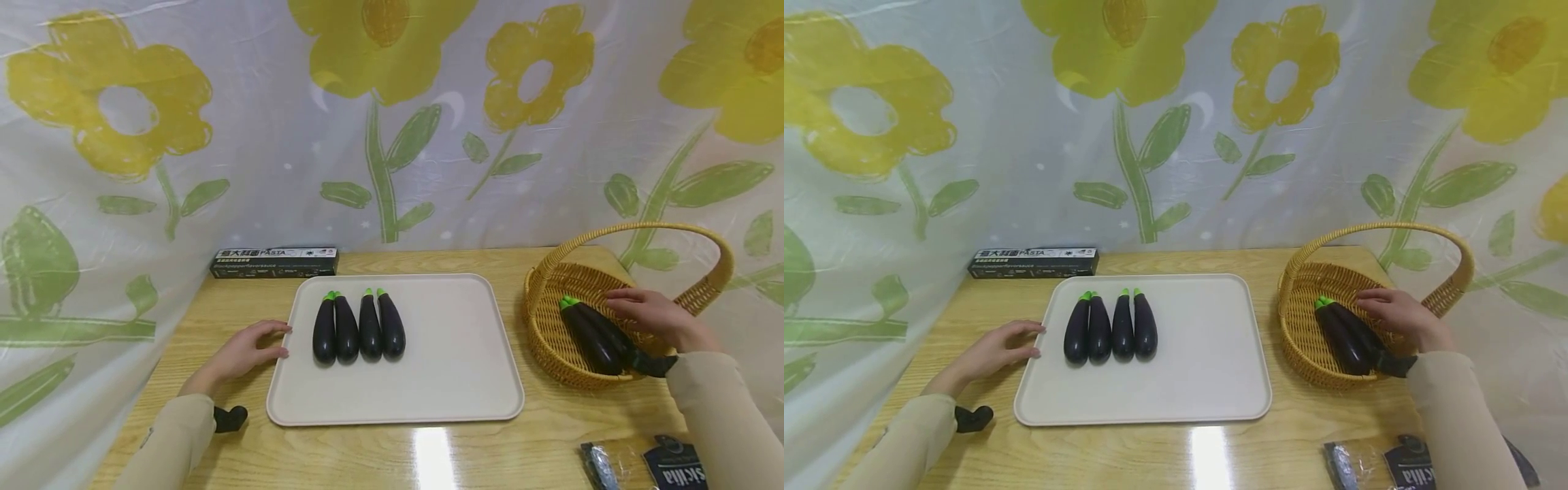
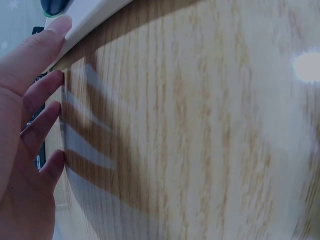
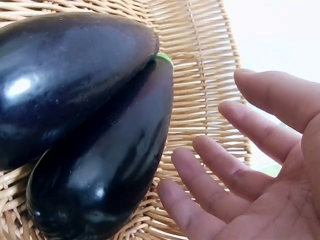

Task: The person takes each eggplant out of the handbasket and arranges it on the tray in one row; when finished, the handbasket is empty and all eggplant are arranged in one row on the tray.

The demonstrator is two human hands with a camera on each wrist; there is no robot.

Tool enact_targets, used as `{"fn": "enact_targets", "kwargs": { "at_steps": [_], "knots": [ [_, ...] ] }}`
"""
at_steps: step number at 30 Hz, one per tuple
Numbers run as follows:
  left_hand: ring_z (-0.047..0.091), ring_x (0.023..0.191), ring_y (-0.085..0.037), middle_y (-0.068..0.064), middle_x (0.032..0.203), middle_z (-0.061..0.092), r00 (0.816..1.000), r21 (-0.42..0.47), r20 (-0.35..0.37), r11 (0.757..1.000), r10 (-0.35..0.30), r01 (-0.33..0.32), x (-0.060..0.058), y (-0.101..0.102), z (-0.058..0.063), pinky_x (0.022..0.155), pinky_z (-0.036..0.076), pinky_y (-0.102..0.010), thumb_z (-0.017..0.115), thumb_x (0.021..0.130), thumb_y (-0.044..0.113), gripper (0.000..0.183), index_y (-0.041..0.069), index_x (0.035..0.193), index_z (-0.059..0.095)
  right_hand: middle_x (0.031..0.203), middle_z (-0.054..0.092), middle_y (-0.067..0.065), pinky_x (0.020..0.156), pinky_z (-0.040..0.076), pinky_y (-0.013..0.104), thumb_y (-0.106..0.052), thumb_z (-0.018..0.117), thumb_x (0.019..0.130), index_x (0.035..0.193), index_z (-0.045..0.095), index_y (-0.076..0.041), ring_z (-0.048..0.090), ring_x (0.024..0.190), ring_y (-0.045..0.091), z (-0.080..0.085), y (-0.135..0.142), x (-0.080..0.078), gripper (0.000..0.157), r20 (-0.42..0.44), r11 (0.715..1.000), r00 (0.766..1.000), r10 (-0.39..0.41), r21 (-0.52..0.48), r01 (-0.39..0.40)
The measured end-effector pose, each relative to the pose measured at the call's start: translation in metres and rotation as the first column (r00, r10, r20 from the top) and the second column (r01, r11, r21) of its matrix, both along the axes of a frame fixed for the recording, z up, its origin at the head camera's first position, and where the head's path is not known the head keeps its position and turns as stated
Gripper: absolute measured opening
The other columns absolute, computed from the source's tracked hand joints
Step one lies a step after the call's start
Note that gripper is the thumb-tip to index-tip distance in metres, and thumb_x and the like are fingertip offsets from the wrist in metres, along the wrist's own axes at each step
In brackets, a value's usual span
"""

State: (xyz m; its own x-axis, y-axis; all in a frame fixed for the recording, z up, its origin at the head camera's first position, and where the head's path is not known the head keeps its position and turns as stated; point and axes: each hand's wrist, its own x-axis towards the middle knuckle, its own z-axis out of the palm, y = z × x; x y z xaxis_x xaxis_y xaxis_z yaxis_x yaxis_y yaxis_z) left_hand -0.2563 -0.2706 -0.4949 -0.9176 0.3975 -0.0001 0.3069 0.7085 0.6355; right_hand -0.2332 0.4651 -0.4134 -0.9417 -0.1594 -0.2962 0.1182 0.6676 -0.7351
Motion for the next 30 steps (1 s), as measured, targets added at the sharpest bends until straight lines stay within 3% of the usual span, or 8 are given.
{"fn": "enact_targets", "kwargs": {
  "at_steps": [8, 11, 15, 16, 19, 23, 30],
  "knots": [
    [0.041, 0.133, -0.044, -0.019, 0.139, 0.053, 1.000, 0.006, -0.011, 1.000, -0.012, 0.013, 0.001, 0.001, 0.002, 0.109, 0.029, -0.063, 0.072, 0.089, 0.032, 0.047, 0.008, 0.128, 0.062, 0.147, 0.032, 0.037, 0.102, 0.041, 0.061, -0.034, 0.040, 0.106, 0.149, 0.022, 0.011, 0.038, 0.133, 0.046, -0.004, 0.002, -0.005, 0.065, 0.077, 0.999, 0.997, 0.005, -0.037, -0.003],
    [0.041, 0.133, -0.044, -0.019, 0.139, 0.053, 1.000, 0.007, -0.010, 1.000, -0.017, 0.017, 0.000, 0.000, 0.001, 0.109, 0.029, -0.063, 0.072, 0.089, 0.033, 0.047, 0.008, 0.128, 0.062, 0.148, 0.032, 0.035, 0.103, 0.040, 0.061, -0.033, 0.043, 0.106, 0.149, 0.022, 0.010, 0.051, 0.123, 0.021, -0.006, 0.002, -0.004, 0.065, 0.092, 0.998, 0.996, 0.003, -0.063, 0.003],
    [0.041, 0.133, -0.043, -0.018, 0.139, 0.053, 1.000, 0.007, -0.010, 1.000, -0.016, 0.016, -0.001, 0.000, -0.001, 0.109, 0.029, -0.062, 0.072, 0.089, 0.033, 0.048, 0.008, 0.129, 0.061, 0.149, 0.031, 0.031, 0.102, 0.044, 0.054, -0.029, 0.048, 0.104, 0.150, 0.021, 0.010, 0.052, 0.107, -0.001, -0.009, 0.003, -0.003, 0.065, 0.120, 0.991, 0.993, -0.008, -0.133, 0.024],
    [0.041, 0.133, -0.043, -0.018, 0.139, 0.053, 1.000, 0.006, -0.011, 1.000, -0.017, 0.017, -0.001, 0.000, -0.001, 0.109, 0.029, -0.062, 0.072, 0.089, 0.033, 0.048, 0.008, 0.129, 0.061, 0.150, 0.031, 0.030, 0.102, 0.044, 0.054, -0.028, 0.049, 0.104, 0.150, 0.021, 0.010, 0.052, 0.108, 0.000, -0.010, 0.002, -0.003, 0.066, 0.125, 0.990, 0.992, -0.008, -0.141, 0.026],
    [0.042, 0.132, -0.043, -0.018, 0.138, 0.053, 1.000, 0.006, -0.017, 1.000, -0.023, 0.023, -0.001, 0.000, -0.002, 0.109, 0.030, -0.062, 0.072, 0.089, 0.033, 0.048, 0.008, 0.129, 0.061, 0.150, 0.030, 0.033, 0.101, 0.041, 0.060, -0.028, 0.050, 0.104, 0.150, 0.020, 0.010, 0.050, 0.123, 0.023, -0.011, 0.003, -0.003, 0.067, 0.137, 0.990, 0.991, 0.008, -0.141, 0.012],
    [0.042, 0.132, -0.043, -0.019, 0.138, 0.054, 0.999, 0.007, -0.024, 0.999, -0.031, 0.032, -0.002, -0.001, -0.002, 0.109, 0.030, -0.062, 0.072, 0.090, 0.032, 0.047, 0.008, 0.128, 0.062, 0.150, 0.024, 0.037, 0.099, 0.040, 0.066, -0.028, 0.048, 0.104, 0.150, 0.018, 0.010, 0.033, 0.134, 0.045, -0.012, 0.002, -0.004, 0.067, 0.147, 0.993, 0.989, 0.026, -0.117, -0.009],
    [0.042, 0.132, -0.044, -0.020, 0.138, 0.053, 1.000, 0.004, -0.017, 1.000, -0.021, 0.021, 0.000, -0.001, 0.000, 0.109, 0.029, -0.063, 0.072, 0.089, 0.032, 0.047, 0.008, 0.129, 0.062, 0.152, 0.021, 0.037, 0.095, 0.050, 0.053, -0.026, 0.048, 0.104, 0.151, 0.019, 0.008, 0.040, 0.131, 0.045, -0.013, 0.002, -0.006, 0.065, 0.165, 0.992, 0.986, 0.032, -0.129, -0.010]
  ]
}}
